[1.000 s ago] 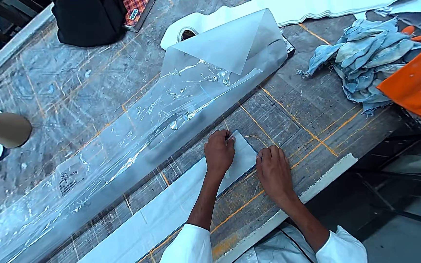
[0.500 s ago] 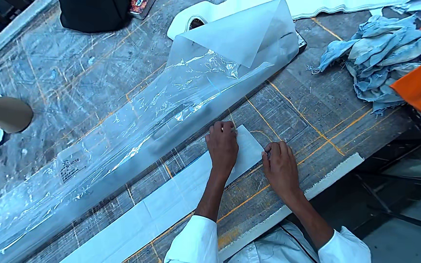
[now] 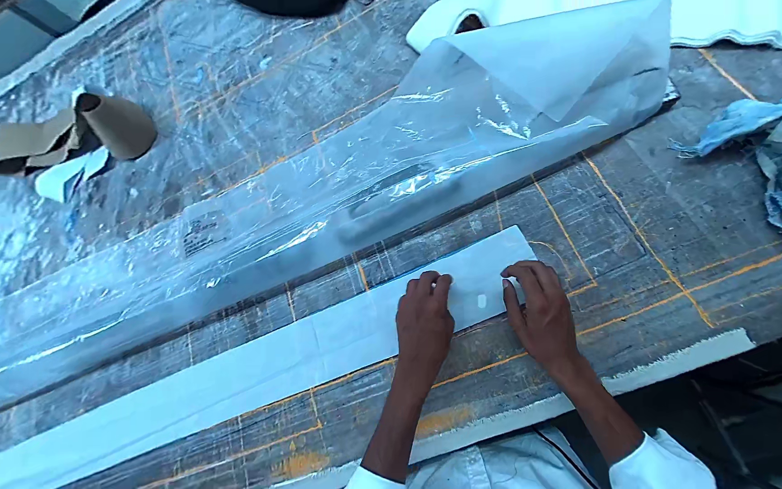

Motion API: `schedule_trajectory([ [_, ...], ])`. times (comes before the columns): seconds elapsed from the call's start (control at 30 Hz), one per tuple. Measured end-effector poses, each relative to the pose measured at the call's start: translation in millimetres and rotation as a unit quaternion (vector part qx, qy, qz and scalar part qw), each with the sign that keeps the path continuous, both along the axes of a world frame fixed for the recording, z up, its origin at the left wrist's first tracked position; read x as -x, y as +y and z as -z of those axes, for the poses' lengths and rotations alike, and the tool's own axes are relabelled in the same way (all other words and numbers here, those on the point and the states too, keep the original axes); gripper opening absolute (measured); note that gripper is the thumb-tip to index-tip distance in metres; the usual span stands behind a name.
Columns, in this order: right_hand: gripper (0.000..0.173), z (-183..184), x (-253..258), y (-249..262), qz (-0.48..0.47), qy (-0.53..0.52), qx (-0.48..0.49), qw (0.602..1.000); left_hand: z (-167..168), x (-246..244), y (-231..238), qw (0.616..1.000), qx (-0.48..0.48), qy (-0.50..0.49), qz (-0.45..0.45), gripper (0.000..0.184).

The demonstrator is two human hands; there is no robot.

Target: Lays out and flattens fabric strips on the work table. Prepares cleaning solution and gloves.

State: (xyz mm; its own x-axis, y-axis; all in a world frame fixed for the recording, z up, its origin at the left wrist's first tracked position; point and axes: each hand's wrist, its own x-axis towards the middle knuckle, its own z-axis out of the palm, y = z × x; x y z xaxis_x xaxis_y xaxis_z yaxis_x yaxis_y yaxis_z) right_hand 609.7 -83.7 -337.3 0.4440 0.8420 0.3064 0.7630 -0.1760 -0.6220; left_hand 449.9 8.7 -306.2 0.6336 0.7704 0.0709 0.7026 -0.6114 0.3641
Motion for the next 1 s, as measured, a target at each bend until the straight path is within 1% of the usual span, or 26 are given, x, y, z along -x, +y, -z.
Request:
schedule_trajectory([
  [0.03, 0.024, 0.8, 2.5, 8.1, -0.032, -0.006, 0.010, 0.999, 1.9, 11.6, 2.2, 0.999, 0.014, 0.037, -0.021, 0.033],
  [0.1, 0.032, 2.9, 5.7, 21.4, -0.074, -0.029, 0.077, 0.994, 3.4, 28.1, 5.2, 0.996, 0.012, 0.079, -0.032, 0.047],
  [0.17, 0.039, 10.6, 7.0, 28.0, -0.066, -0.055, 0.114, 0.990, -2.2, 35.8, 2.2, 0.995, 0.016, 0.095, -0.028, 0.061],
  [0.23, 0.040, 16.7, 7.8, 30.9, -0.038, -0.074, 0.120, 0.989, -8.6, 32.2, -3.0, 0.997, 0.020, 0.075, -0.011, 0.061],
  [0.3, 0.041, 20.3, 9.5, 31.6, -0.020, -0.082, 0.121, 0.989, -6.1, 24.3, -7.5, 0.997, 0.032, 0.074, 0.008, 0.057],
  [0.37, 0.041, 24.2, 11.3, 32.5, -0.005, -0.085, 0.120, 0.989, -3.1, 20.1, -0.5, 0.991, 0.061, 0.119, -0.012, 0.054],
  [0.43, 0.042, 25.2, 10.8, 36.9, 0.008, -0.092, 0.121, 0.988, -11.6, 24.1, 14.1, 0.982, 0.100, 0.148, -0.052, 0.051],
  [0.5, 0.043, 25.6, 10.7, 35.1, 0.016, -0.108, 0.124, 0.986, -15.2, 49.7, 11.0, 0.983, 0.104, 0.140, -0.065, 0.050],
  [0.57, 0.042, 23.7, 9.7, 38.4, 0.022, -0.119, 0.126, 0.985, -5.5, 99.3, 0.8, 0.993, 0.062, 0.082, -0.058, 0.050],
  [0.63, 0.041, 20.4, 15.5, 39.9, 0.033, -0.121, 0.135, 0.983, -0.1, 151.8, -3.9, 0.996, 0.024, 0.045, -0.068, 0.053],
  [0.7, 0.040, 7.1, 35.2, 41.7, 0.030, -0.122, 0.120, 0.985, -1.1, 193.9, -3.4, 0.996, 0.001, 0.033, -0.083, 0.049],
  [0.77, 0.041, -4.0, 67.2, 44.3, -0.005, -0.117, 0.094, 0.989, 2.4, 226.5, 0.1, 0.996, 0.011, 0.027, -0.088, 0.052],
  [0.83, 0.043, 8.6, 91.7, 44.6, -0.040, -0.134, 0.107, 0.984, 7.5, 254.3, 3.5, 0.993, 0.051, 0.028, -0.101, 0.051],
  [0.87, 0.043, 16.9, 92.9, 46.5, -0.031, -0.143, 0.113, 0.983, 6.0, 264.0, 5.9, 0.991, 0.066, 0.024, -0.114, 0.048],
  [0.93, 0.042, 22.4, 86.7, 52.3, 0.021, -0.143, 0.122, 0.982, 2.1, 276.9, 12.3, 0.986, 0.075, 0.012, -0.149, 0.041],
  [1.0, 0.041, 21.5, 83.8, 54.7, 0.070, -0.136, 0.140, 0.978, 1.8, 280.4, 12.5, 0.986, 0.056, 0.028, -0.152, 0.041],
])
